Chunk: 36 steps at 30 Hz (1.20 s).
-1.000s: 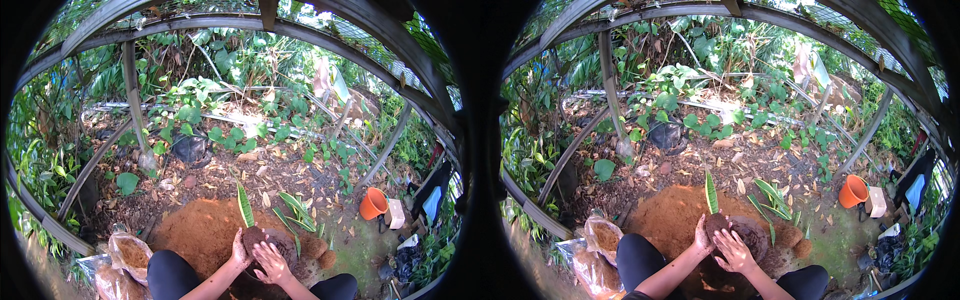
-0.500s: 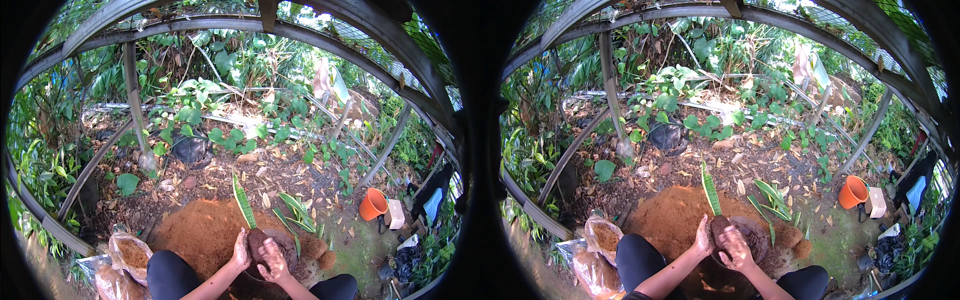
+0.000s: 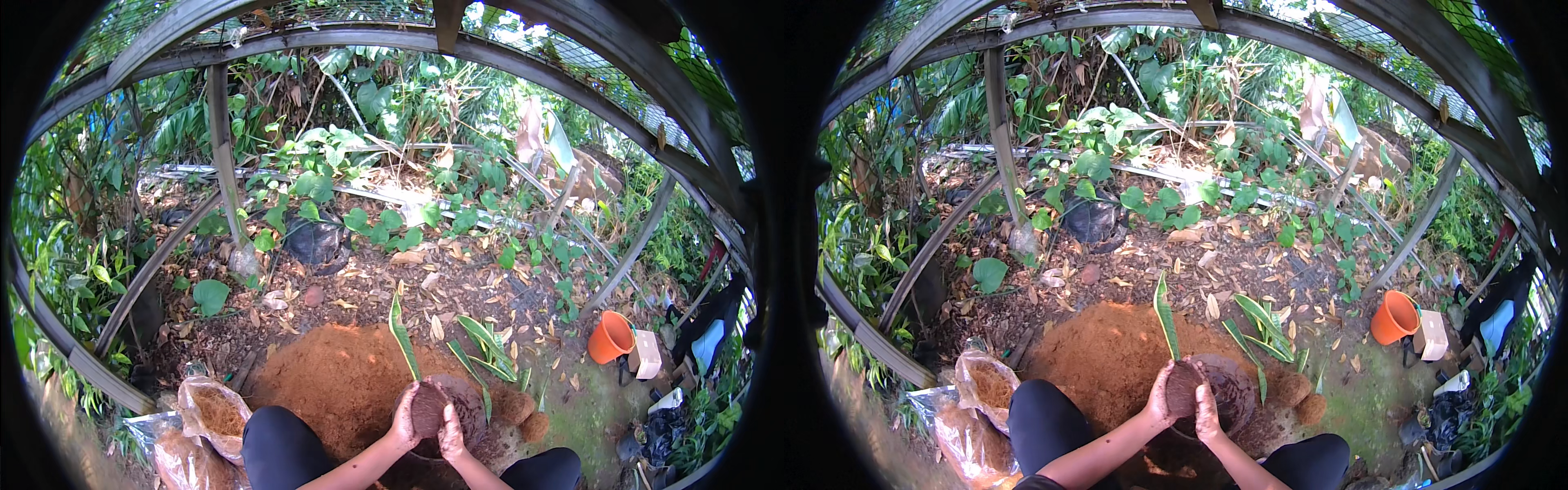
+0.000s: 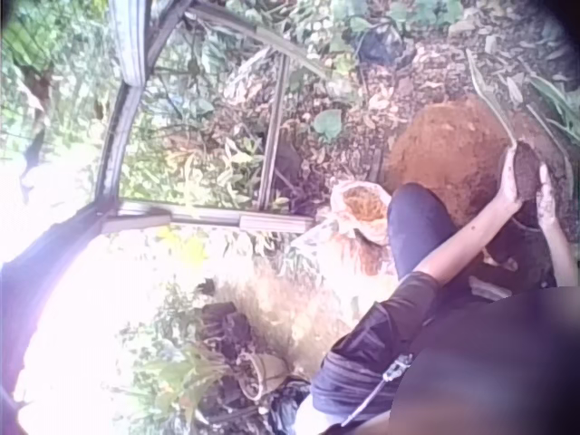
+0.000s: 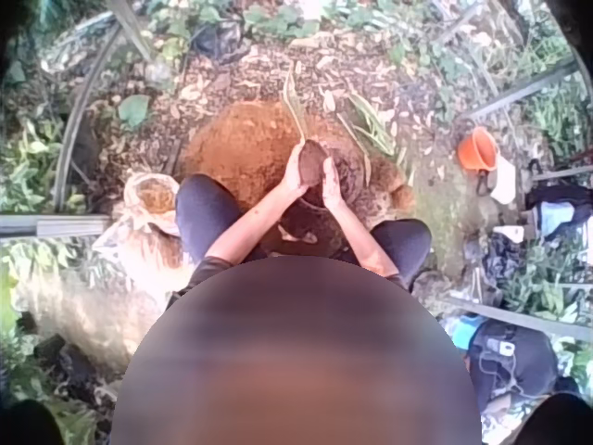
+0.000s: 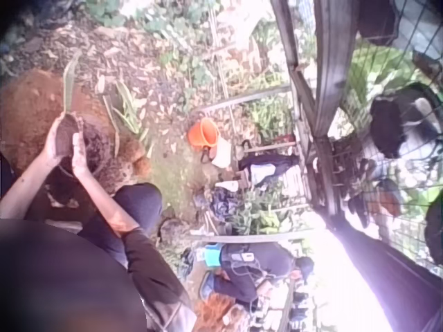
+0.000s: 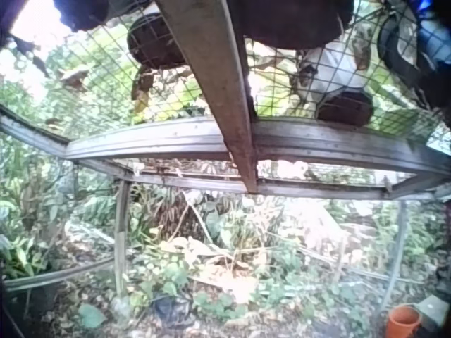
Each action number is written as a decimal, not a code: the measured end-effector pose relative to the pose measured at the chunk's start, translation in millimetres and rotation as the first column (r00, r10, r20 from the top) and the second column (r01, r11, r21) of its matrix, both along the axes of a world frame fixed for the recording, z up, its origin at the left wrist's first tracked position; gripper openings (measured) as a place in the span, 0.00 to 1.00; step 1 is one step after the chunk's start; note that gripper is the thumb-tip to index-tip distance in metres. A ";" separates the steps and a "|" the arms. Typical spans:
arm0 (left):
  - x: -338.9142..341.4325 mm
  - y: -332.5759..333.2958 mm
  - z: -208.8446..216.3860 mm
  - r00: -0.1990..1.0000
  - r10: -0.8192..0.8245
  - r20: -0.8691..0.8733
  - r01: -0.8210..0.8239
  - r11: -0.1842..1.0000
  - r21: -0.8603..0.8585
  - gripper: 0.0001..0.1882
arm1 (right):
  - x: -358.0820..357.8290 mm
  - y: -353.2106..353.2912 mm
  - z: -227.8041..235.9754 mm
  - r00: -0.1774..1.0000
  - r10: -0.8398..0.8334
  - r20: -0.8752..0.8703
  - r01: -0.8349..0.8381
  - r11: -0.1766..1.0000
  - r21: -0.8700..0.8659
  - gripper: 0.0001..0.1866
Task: The person sits on the ground and packs soil around a plant cutting in a small pot. They repeatedly add soil and press it down by hand to secure the plant.
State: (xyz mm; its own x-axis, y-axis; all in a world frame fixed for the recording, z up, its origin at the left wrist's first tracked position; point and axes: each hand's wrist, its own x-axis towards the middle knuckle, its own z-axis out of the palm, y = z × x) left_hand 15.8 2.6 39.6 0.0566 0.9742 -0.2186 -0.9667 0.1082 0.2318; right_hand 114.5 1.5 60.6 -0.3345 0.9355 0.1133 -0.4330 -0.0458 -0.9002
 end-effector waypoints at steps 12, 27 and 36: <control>-3.3 -3.7 7.8 0.981 -0.045 -0.191 0.035 0.998 -0.052 0.26 | 17.3 2.9 25.8 0.775 -0.553 0.305 0.190 0.665 0.722 0.28; -3.3 -2.9 2.7 0.946 -0.108 -0.304 0.073 0.990 -0.124 0.23 | 25.4 3.8 42.4 0.574 -0.569 0.589 -0.297 0.526 0.797 0.32; 1.5 -6.5 14.0 0.952 -0.062 -0.299 0.019 0.989 -0.144 0.27 | 21.4 -0.4 36.3 0.488 -0.555 0.674 -0.407 0.538 0.738 0.31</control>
State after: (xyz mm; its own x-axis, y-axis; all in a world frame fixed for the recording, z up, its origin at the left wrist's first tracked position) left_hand 17.4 -3.9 53.6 0.0060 0.9316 -0.3635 -0.8477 0.1975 0.4923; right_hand 135.9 1.1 96.9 -0.6318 0.6169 0.4693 0.5019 0.7870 -0.3589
